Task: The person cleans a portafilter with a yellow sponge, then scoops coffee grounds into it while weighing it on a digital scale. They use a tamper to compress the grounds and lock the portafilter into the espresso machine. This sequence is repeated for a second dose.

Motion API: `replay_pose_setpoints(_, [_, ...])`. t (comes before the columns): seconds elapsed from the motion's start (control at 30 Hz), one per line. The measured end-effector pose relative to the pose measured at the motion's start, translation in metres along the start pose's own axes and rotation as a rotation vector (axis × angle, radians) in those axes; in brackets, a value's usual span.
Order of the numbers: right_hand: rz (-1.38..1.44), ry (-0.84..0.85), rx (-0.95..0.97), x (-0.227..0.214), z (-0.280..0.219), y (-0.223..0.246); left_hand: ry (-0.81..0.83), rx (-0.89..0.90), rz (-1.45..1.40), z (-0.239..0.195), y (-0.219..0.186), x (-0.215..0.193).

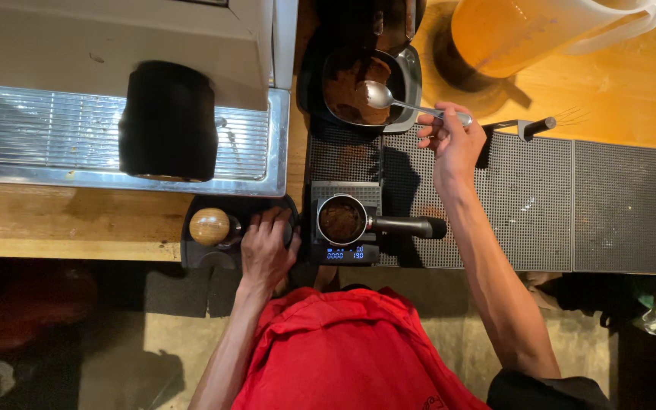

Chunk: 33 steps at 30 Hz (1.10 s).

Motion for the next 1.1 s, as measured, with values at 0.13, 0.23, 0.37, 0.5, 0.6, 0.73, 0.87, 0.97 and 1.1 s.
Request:
replay_pose_setpoints(0.13, [0.046,-0.002,0.005,0.000,-0.034,0.015,0.006,0.002,-0.008,-0.003,0.001,0.004])
replay_pose_setpoints(0.23, [0.025,0.030,-0.041,0.011,-0.078,0.042,0.003,0.007,-0.004,-0.002,0.001,0.002])
replay_pose_setpoints(0.37, [-0.073,0.063,-0.132,0.009,-0.140,0.059,0.004,-0.005,-0.008,0.000,0.002,0.002])
replay_pose_setpoints(0.5, [-0.496,0.208,-0.566,0.014,-0.196,0.077,0.010,-0.002,0.020,-0.002,0.002,0.001])
replay_pose_setpoints(0.6, [-0.789,0.391,-0.873,0.037,-0.226,0.088,-0.010,0.001,0.007,-0.001,0.001,0.002])
replay_pose_setpoints(0.73, [-0.834,0.416,-0.958,0.033,-0.234,0.086,-0.011,0.005,0.030,0.000,0.001,0.001])
replay_pose_setpoints(0.87, [-0.788,0.339,-1.031,0.025,-0.231,0.090,-0.021,0.009,0.007,-0.002,0.002,0.003])
replay_pose_setpoints(0.97, [-0.664,0.316,-0.836,0.026,-0.208,0.088,-0.016,-0.001,0.010,-0.002,0.000,0.002])
replay_pose_setpoints(1.1, [-0.303,0.115,-0.426,0.001,-0.171,0.072,-0.003,-0.020,0.021,-0.002,0.000,0.003])
Point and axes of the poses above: each hand's wrist, its own z-axis towards the middle knuckle, its own x-axis out of the palm, y = z × x, the point moved 7 cm from there along z, towards the middle knuckle, and after that the axes turned 9 degrees about y, right-handed, at the moved point
